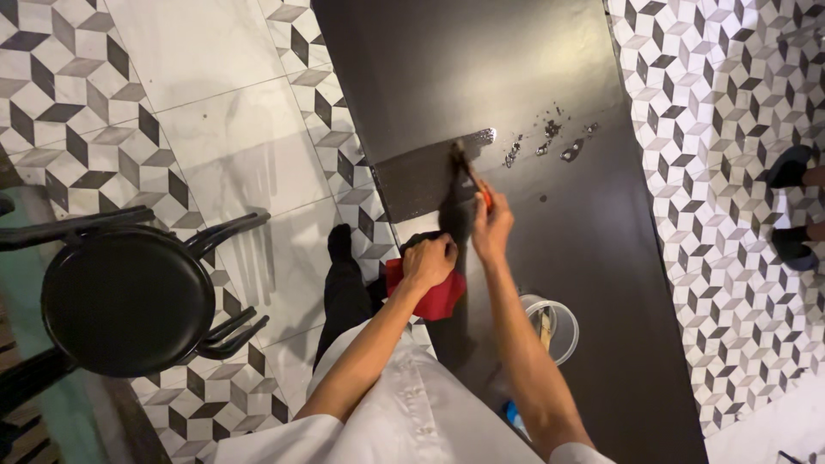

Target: The person wipes a black table surface with a red cloth. They then spray a cleaning solution onto the table and use a brush to scrub the surface, spreading the liquid across the table.

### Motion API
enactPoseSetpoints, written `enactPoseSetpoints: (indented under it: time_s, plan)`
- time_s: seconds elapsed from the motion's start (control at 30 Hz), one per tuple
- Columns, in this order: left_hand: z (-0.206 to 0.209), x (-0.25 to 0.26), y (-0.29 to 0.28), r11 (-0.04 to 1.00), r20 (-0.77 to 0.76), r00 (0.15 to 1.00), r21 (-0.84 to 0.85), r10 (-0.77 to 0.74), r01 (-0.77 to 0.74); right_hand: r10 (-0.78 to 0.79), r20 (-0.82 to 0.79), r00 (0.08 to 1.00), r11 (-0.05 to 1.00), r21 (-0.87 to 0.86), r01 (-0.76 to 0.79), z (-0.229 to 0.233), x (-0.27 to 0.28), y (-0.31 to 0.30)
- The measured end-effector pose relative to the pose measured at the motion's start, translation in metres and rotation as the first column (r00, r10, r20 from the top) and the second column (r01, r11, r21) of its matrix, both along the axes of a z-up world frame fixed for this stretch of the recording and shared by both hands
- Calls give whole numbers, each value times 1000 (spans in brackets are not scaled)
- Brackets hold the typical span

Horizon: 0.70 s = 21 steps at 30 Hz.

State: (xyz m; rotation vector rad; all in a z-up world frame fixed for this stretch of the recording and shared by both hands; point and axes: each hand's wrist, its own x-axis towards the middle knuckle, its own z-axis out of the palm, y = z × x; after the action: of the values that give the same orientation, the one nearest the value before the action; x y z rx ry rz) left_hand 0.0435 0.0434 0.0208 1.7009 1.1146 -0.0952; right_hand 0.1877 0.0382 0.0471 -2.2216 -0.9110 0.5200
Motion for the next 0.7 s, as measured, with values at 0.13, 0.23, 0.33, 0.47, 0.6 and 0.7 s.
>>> enactPoseSetpoints:
  time_s: [0.13,0.23,0.33,0.47,0.6,0.7]
  plan:
    - [3,0,-3,999,2,1000,33,20,-20,37,2,999,997,-64,-36,7,5,-2]
    - [-14,0,-16,997,-20,999,63,-36,37,172,69,983,985,-26,-171,9,-16,-4]
    - [-53,-2,-34,986,10,997,147,-80,77,182,-49,982,980,-73,-185,15,-51,-8]
    - [-85,-2,-55,964,25,994,248,-103,94,210,-178,961,972,-65,-224,23,-83,-11]
    - [-72,-3,-52,975,37,996,213,-75,66,128,-274,953,989,-34,-143,15,-72,-23]
    - [-30,-3,-29,985,3,998,160,-63,62,74,-269,960,997,4,-76,8,-38,-34]
